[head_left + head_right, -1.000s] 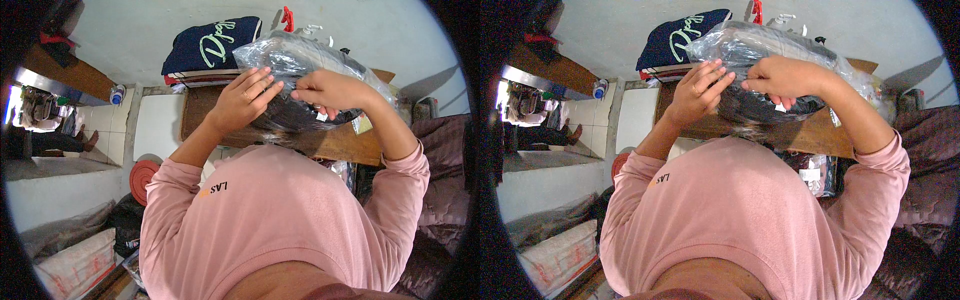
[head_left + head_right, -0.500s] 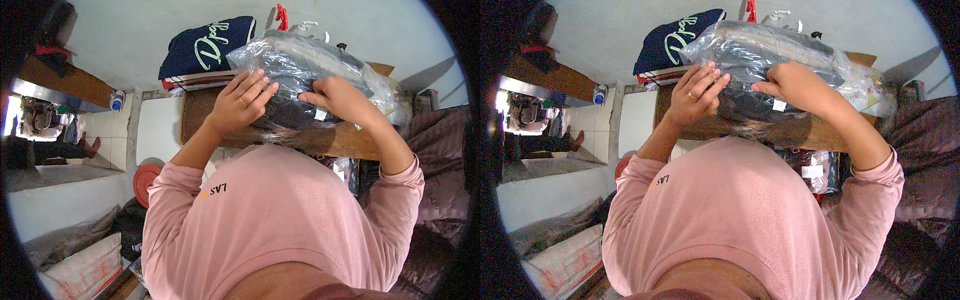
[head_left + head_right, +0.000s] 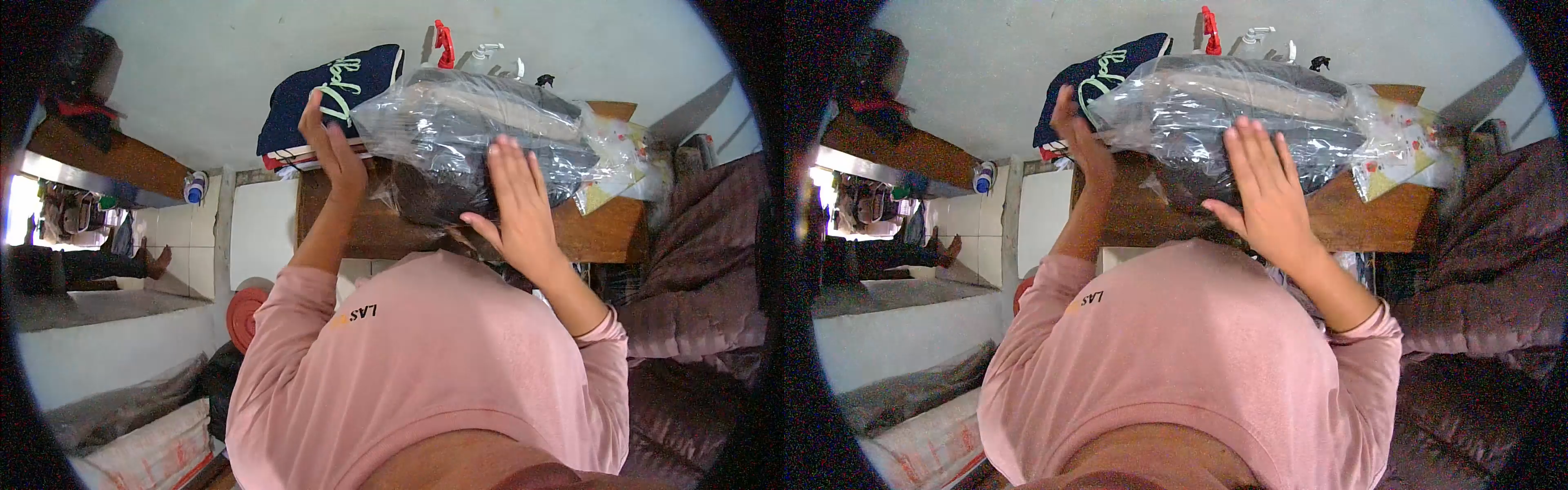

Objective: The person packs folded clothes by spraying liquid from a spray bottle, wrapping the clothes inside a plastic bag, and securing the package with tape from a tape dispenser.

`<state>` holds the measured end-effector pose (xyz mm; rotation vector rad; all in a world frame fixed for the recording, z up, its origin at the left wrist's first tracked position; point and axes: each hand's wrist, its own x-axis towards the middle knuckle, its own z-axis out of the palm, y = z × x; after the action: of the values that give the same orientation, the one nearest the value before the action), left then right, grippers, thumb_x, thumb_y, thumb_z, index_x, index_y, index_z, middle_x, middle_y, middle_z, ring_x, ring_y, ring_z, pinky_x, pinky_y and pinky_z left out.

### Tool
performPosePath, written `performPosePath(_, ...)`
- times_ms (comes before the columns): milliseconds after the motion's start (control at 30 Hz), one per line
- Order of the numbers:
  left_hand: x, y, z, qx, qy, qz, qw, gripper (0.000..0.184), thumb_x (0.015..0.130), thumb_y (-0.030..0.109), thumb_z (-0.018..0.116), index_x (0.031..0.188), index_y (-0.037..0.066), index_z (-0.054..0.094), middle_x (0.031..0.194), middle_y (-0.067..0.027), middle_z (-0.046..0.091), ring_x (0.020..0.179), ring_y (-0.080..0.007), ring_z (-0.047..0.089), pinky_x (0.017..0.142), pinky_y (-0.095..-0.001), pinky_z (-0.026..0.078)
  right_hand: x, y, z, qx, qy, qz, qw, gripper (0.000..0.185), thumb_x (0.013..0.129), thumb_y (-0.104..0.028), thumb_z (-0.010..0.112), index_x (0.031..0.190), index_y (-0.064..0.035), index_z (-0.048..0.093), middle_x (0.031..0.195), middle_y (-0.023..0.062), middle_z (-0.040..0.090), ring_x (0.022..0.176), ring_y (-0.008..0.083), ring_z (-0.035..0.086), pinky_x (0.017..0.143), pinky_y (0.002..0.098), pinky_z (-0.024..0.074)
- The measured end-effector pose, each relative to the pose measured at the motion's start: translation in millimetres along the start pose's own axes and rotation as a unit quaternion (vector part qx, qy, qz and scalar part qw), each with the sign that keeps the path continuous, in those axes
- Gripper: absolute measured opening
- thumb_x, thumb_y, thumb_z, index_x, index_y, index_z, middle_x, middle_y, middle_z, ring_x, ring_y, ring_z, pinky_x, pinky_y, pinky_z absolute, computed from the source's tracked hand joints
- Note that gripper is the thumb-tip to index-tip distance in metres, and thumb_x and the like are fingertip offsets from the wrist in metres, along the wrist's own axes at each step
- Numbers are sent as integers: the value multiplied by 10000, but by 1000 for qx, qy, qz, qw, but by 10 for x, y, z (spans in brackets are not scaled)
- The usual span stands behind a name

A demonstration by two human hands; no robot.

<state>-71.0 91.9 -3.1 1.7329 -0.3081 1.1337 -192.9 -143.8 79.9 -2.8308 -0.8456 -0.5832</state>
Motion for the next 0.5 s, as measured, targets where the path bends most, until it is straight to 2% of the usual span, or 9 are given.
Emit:
performPosePath(33, 10, -225, 141, -75, -43, -122, 989, 373, 890, 217, 415, 1220, 49, 467, 1154, -108, 505, 1029, -259, 507, 892, -393, 398, -61, -50, 16, 11, 29, 18, 999, 802, 765, -431, 598, 1347, 15, 271, 1396, 179, 295, 1298, 300, 285, 1063, 448, 196)
performPosePath(67, 15, -391, 279, -169, -118, -226, 952, 380, 894, 229, 406, 1222, 45, 461, 1151, -110, 507, 1027, -259, 507, 895, -389, 396, -96, -85, 55, 22, 59, 36, 997, 805, 764, -434, 600, 1346, 16, 273, 1398, 180, 292, 1296, 300, 288, 1063, 449, 196)
performPosePath(100, 5, -534, 411, -249, -179, -292, 906, 387, 898, 241, 397, 1225, 41, 456, 1147, -112, 508, 1025, -258, 506, 897, -384, 393, -117, -124, 139, 37, 54, 41, 997, 801, 752, -443, 616, 1332, 15, 307, 1388, 179, 314, 1287, 291, 310, 1059, 438, 209)
performPosePath(167, -64, -675, 602, -361, -267, -370, 813, 403, 906, 265, 379, 1230, 34, 444, 1140, -116, 510, 1022, -258, 505, 902, -376, 388, -177, -74, 351, -14, 93, 25, 995, 791, 752, -441, 619, 1325, 16, 321, 1377, 182, 331, 1283, 287, 318, 1055, 433, 223)
performPosePath(233, -178, -677, 686, -401, -283, -371, 788, 421, 914, 289, 361, 1235, 26, 433, 1133, -121, 512, 1018, -257, 504, 906, -367, 383, -168, 24, 439, -37, 129, 14, 991, 774, 741, -447, 626, 1306, 8, 357, 1360, 173, 364, 1275, 275, 335, 1047, 423, 248)
performPosePath(333, -446, -531, 653, -401, -272, -354, 800, 451, 926, 325, 334, 1242, 14, 416, 1122, -127, 516, 1013, -256, 502, 913, -355, 375, -238, 364, 383, -16, 98, -51, 994, 781, 718, -466, 627, 1293, -2, 375, 1366, 157, 362, 1278, 266, 333, 1047, 424, 251)
performPosePath(400, -657, -252, 538, -350, -260, -338, 834, 473, 933, 349, 316, 1247, 6, 404, 1114, -132, 518, 1010, -256, 501, 918, -346, 370, -391, 746, 292, -5, 83, -89, 993, 833, 693, -483, 622, 1337, -49, 323, 1395, 133, 325, 1292, 268, 310, 1066, 442, 194)
performPosePath(500, -882, 350, 311, -202, -244, -314, 895, 483, 939, 332, 346, 1295, 6, 360, 1185, -164, 463, 1110, -268, 425, 1004, -341, 268, -740, 1110, 90, -22, 56, 29, 998, 852, 697, -398, 663, 1375, -73, 262, 1409, 129, 305, 1300, 274, 296, 1067, 436, 184)
